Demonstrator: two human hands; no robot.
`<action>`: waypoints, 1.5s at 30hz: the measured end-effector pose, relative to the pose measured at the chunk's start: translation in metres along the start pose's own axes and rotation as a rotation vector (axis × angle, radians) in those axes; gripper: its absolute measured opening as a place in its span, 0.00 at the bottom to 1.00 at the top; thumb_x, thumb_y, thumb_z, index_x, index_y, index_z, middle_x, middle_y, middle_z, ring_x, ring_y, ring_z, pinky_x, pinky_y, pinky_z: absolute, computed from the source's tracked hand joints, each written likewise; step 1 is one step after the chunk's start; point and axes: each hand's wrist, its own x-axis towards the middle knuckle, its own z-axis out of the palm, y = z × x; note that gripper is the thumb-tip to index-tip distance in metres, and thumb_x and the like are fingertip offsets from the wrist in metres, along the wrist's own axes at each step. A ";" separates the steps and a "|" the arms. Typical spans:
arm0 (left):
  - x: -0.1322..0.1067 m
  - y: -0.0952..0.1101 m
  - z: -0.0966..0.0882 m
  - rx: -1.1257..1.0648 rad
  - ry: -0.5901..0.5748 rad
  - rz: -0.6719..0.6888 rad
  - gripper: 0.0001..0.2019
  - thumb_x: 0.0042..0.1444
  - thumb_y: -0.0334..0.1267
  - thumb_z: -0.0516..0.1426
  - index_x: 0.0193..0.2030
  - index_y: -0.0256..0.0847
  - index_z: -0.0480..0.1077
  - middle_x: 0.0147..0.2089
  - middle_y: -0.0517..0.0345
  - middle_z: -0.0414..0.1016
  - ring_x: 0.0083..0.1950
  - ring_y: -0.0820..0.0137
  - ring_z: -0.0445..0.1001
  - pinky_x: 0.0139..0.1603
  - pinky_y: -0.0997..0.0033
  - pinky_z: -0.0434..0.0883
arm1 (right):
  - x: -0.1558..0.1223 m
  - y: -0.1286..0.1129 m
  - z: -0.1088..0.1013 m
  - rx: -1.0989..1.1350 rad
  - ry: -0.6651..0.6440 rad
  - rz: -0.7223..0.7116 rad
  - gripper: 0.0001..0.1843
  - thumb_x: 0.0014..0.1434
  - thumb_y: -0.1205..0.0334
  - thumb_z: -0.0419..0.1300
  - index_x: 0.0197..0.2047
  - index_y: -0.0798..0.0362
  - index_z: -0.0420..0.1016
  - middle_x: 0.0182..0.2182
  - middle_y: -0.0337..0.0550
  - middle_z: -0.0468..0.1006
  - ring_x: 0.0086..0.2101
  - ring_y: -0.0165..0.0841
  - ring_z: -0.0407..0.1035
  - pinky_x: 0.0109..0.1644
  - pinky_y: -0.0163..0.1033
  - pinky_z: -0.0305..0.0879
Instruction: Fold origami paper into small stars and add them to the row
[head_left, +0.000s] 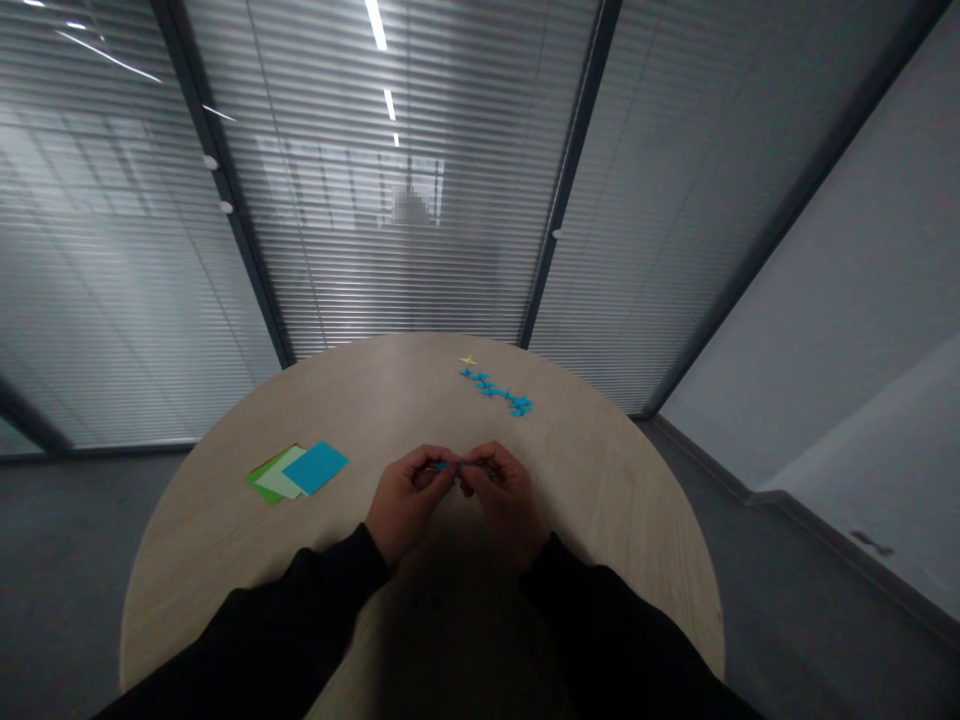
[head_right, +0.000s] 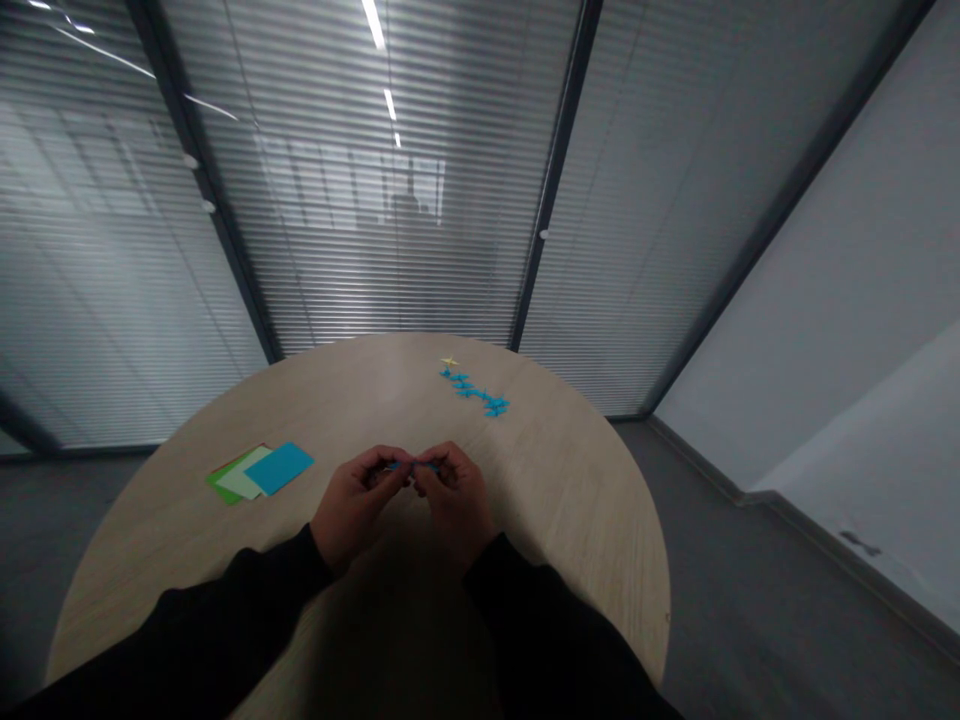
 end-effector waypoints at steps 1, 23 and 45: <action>0.000 -0.001 0.000 -0.015 0.004 -0.008 0.09 0.55 0.43 0.64 0.37 0.39 0.75 0.32 0.57 0.80 0.34 0.68 0.78 0.38 0.68 0.75 | 0.000 -0.001 0.000 -0.014 -0.004 -0.006 0.06 0.52 0.60 0.64 0.33 0.51 0.71 0.21 0.33 0.73 0.23 0.28 0.67 0.28 0.33 0.65; 0.002 -0.009 -0.002 -0.121 -0.016 -0.311 0.18 0.51 0.51 0.67 0.38 0.37 0.77 0.34 0.57 0.76 0.31 0.75 0.68 0.34 0.73 0.66 | 0.003 0.008 -0.009 -0.194 0.075 -0.082 0.17 0.53 0.59 0.66 0.45 0.50 0.69 0.35 0.41 0.77 0.33 0.32 0.74 0.37 0.37 0.72; 0.005 -0.010 -0.012 0.228 -0.004 -0.126 0.20 0.56 0.54 0.61 0.43 0.39 0.82 0.37 0.50 0.82 0.38 0.64 0.76 0.40 0.66 0.70 | 0.004 0.004 -0.014 -0.311 0.012 -0.066 0.08 0.55 0.56 0.66 0.36 0.52 0.78 0.34 0.43 0.80 0.34 0.35 0.75 0.38 0.38 0.71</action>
